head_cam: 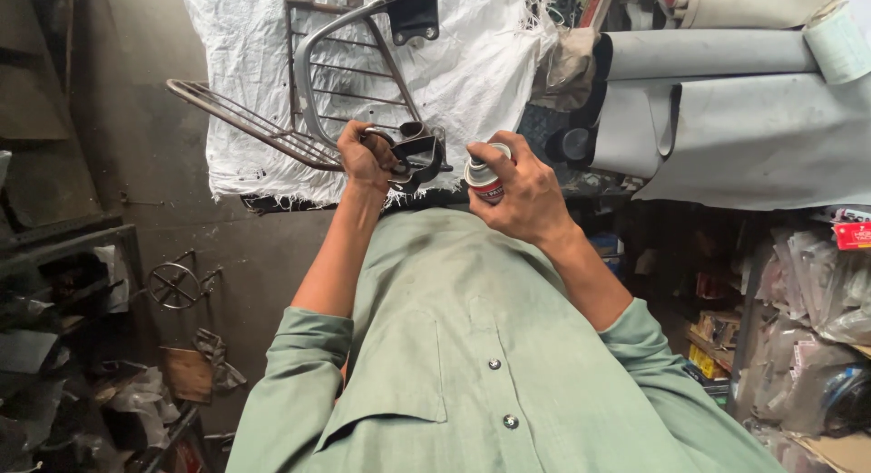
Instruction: Spray painting a metal motorcycle part in a workshop.
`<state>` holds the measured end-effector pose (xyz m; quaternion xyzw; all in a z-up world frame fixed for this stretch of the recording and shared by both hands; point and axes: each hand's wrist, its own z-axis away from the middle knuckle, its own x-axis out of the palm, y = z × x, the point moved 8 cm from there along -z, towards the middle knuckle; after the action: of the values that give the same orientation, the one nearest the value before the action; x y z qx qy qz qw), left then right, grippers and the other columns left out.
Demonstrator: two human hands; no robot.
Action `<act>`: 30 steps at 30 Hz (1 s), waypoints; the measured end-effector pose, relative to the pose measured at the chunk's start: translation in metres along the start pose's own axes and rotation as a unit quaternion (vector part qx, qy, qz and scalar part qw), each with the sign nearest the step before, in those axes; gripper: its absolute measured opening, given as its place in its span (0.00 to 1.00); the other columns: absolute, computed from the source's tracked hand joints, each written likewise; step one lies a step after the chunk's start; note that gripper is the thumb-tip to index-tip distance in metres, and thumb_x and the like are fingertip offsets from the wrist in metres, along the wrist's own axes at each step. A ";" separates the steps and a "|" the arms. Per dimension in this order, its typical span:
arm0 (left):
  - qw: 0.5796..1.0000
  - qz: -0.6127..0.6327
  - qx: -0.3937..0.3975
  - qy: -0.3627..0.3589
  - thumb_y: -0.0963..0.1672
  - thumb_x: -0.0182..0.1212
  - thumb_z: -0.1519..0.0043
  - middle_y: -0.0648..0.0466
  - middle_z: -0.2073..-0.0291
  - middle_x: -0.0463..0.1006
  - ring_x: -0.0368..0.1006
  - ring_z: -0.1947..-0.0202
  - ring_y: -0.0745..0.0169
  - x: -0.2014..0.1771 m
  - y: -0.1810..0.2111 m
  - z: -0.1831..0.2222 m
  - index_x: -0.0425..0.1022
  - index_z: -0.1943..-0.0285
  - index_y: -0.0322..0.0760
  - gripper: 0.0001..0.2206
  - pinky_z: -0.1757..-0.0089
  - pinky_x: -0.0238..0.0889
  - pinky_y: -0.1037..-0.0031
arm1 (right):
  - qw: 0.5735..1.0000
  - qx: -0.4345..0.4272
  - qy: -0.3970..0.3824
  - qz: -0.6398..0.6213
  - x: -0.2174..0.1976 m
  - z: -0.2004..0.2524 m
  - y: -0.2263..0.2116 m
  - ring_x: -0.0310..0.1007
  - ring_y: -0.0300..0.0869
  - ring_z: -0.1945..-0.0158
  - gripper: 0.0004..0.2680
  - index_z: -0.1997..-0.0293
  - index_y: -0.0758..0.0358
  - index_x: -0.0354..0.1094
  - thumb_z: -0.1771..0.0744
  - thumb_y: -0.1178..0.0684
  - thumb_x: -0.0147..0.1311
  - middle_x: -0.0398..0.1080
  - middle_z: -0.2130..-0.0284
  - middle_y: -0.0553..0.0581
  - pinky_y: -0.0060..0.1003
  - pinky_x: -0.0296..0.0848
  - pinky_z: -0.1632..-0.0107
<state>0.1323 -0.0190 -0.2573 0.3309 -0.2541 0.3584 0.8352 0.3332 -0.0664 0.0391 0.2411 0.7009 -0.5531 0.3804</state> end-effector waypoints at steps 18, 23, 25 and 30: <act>1.000 0.010 -0.019 -0.007 0.49 0.48 0.40 0.59 0.91 0.46 0.40 0.89 0.63 0.010 0.007 0.001 0.44 0.87 0.50 0.23 0.81 0.38 0.69 | 1.000 -0.002 0.011 0.004 -0.004 0.012 -0.013 0.78 0.59 0.54 0.24 0.37 0.50 0.64 0.40 0.54 0.68 0.66 0.45 0.67 0.48 0.80 0.51; 1.000 -0.001 -0.008 -0.009 0.49 0.49 0.40 0.59 0.91 0.45 0.39 0.89 0.64 0.010 0.011 0.002 0.44 0.87 0.50 0.23 0.81 0.38 0.69 | 1.000 -0.003 0.020 0.016 -0.006 0.013 -0.010 0.78 0.60 0.52 0.25 0.36 0.50 0.64 0.40 0.53 0.68 0.65 0.45 0.68 0.48 0.81 0.52; 1.000 0.000 -0.008 -0.005 0.49 0.48 0.40 0.59 0.92 0.45 0.40 0.89 0.63 0.010 0.012 0.002 0.44 0.87 0.50 0.23 0.81 0.38 0.69 | 0.999 -0.011 0.028 0.020 -0.008 0.014 -0.012 0.78 0.60 0.51 0.26 0.36 0.50 0.63 0.40 0.53 0.68 0.65 0.45 0.68 0.49 0.81 0.51; 1.000 -0.004 -0.011 -0.001 0.48 0.49 0.40 0.59 0.92 0.45 0.40 0.90 0.64 0.011 0.013 0.001 0.44 0.87 0.50 0.23 0.81 0.37 0.69 | 0.999 -0.011 0.034 0.015 -0.007 0.015 -0.017 0.78 0.59 0.52 0.25 0.37 0.50 0.64 0.40 0.53 0.68 0.66 0.45 0.68 0.48 0.81 0.52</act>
<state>0.1291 -0.0082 -0.2440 0.3228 -0.2580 0.3521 0.8398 0.3288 -0.0845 0.0534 0.2664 0.7156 -0.5310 0.3674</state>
